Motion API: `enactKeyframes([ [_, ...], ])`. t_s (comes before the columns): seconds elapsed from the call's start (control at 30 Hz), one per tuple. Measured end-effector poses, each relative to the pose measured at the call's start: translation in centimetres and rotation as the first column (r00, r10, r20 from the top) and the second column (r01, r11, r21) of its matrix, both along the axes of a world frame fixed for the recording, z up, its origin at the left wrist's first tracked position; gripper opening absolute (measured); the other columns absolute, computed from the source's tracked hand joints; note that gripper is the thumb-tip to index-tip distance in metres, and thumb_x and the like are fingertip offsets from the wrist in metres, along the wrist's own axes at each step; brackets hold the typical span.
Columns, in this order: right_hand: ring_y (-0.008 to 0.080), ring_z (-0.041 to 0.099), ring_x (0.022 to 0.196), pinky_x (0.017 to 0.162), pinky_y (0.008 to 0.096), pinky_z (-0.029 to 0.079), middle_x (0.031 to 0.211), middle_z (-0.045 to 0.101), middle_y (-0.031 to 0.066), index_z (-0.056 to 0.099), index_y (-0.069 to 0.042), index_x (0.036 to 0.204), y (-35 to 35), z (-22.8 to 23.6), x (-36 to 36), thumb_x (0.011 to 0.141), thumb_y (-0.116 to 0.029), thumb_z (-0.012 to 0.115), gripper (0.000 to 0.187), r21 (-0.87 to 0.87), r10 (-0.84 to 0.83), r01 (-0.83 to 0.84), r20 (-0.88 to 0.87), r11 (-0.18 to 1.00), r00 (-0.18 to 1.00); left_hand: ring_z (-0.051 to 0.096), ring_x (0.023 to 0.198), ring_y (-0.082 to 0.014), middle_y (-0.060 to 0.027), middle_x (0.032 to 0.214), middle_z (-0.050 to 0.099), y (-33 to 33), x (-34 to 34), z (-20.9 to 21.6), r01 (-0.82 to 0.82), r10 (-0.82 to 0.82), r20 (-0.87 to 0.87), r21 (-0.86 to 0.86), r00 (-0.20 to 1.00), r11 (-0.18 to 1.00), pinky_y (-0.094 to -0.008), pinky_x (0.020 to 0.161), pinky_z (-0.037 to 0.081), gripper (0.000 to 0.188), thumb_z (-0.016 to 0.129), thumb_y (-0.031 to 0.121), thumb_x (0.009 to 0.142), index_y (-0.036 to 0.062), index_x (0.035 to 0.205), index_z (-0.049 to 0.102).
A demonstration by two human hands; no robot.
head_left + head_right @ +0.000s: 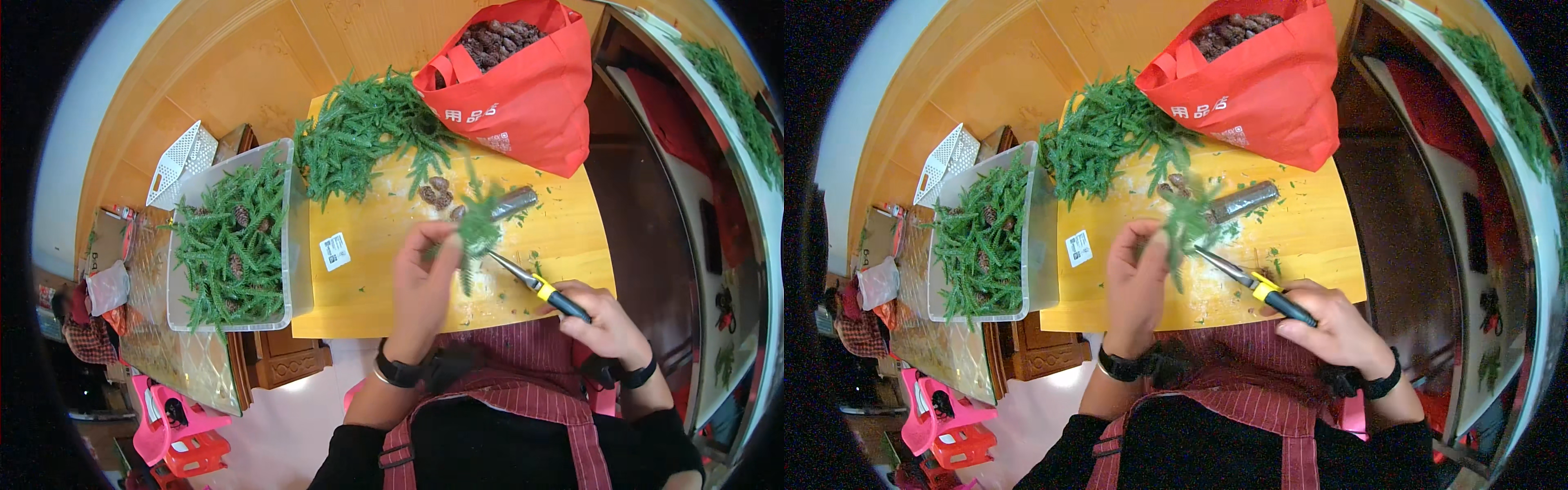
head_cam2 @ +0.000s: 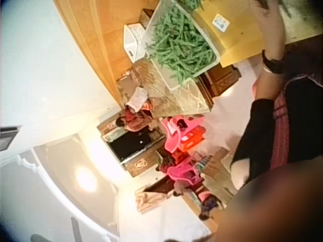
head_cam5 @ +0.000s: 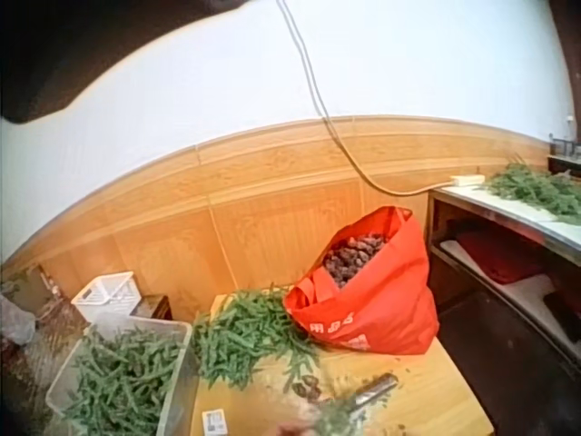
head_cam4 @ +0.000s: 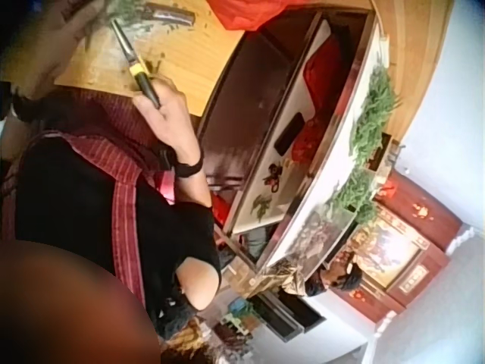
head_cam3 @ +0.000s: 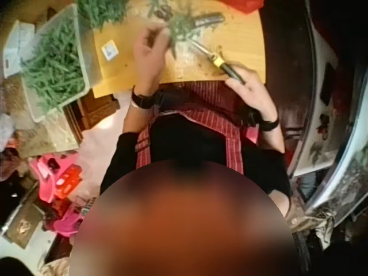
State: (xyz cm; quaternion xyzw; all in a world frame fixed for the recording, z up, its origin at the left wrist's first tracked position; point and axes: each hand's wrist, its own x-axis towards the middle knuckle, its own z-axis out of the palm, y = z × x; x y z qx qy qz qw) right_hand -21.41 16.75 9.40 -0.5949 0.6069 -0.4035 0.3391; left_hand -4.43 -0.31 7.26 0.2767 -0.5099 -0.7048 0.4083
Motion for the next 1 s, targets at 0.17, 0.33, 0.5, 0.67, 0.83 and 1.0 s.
enactKeyframes([
  [0.17,0.0309,0.056,0.082,0.075,0.0353,0.043,0.095,0.057,0.0184,0.061,0.002,0.093,1.2,-1.0,-2.5,0.087,-0.019,0.049,0.025,0.197,-0.354,0.407,-0.255,0.892,0.9,0.053,0.074,-0.0098,-0.0027,0.09,0.056,-1.1,0.9,1.1,-0.018,0.022,-0.034,0.112,0.999,0.994,-0.0233,0.066,0.044,0.015,0.051,0.01,0.09,0.005,0.104,0.05],
  [0.33,0.0375,0.049,0.095,0.084,0.0408,0.04,0.088,0.056,0.0214,0.053,0.005,0.09,0.6,-5.6,-4.4,0.082,-0.014,0.055,0.021,-0.015,-0.351,0.47,-0.686,0.882,0.637,0.051,0.066,-0.0071,-0.0015,0.077,0.054,-1.0,1.0,0.9,-0.053,0.058,-0.023,0.182,0.998,0.982,-0.0183,0.054,0.038,0.018,0.057,0.006,0.085,0.0031,0.102,0.051],
  [0.5,0.0375,0.048,0.099,0.084,0.0425,0.039,0.094,0.054,0.02,0.052,0.001,0.09,0.3,-6.7,-4.0,0.076,-0.014,0.061,0.023,0.0,-0.313,0.481,-0.761,0.877,0.569,0.056,0.077,-0.0123,-0.0042,0.094,0.058,-1.1,1.2,0.2,0.03,-0.013,-0.085,0.2,0.996,0.979,-0.0278,0.065,0.048,0.013,0.052,0.007,0.089,0.005,0.101,0.052],
  [0.67,0.0353,0.048,0.103,0.089,0.0453,0.036,0.097,0.054,0.0165,0.052,-0.003,0.094,-1.2,-6.2,-2.3,0.073,-0.014,0.064,0.026,-0.102,-0.352,0.5,-0.827,0.86,0.438,0.056,0.082,-0.0126,-0.0045,0.095,0.058,-1.3,1.2,-0.5,0.055,-0.041,-0.064,0.235,0.997,0.971,-0.0269,0.07,0.047,0.012,0.053,0.005,0.088,0.0033,0.099,0.055],
  [0.83,0.0348,0.047,0.105,0.09,0.0459,0.035,0.097,0.054,0.0152,0.053,-0.006,0.096,-1.1,-7.3,-2.9,0.072,-0.014,0.065,0.028,-0.084,-0.352,0.485,-0.795,0.87,0.495,0.053,0.092,-0.0108,-0.0051,0.098,0.058,-1.2,1.0,-0.9,0.067,-0.052,-0.093,0.168,0.994,0.983,-0.0238,0.081,0.042,0.014,0.054,0.004,0.087,0.0018,0.102,0.055],
  [1.0,0.0341,0.05,0.093,0.081,0.0422,0.04,0.094,0.053,0.015,0.055,-0.005,0.089,-1.6,-5.6,-1.9,0.07,-0.013,0.067,0.024,-0.081,-0.366,0.477,-0.756,0.875,0.543,0.054,0.092,-0.0122,-0.0064,0.099,0.058,-1.1,0.6,-0.7,0.058,-0.044,-0.079,0.183,0.996,0.981,-0.0253,0.083,0.042,0.014,0.053,0.006,0.088,0.0005,0.101,0.054],
])
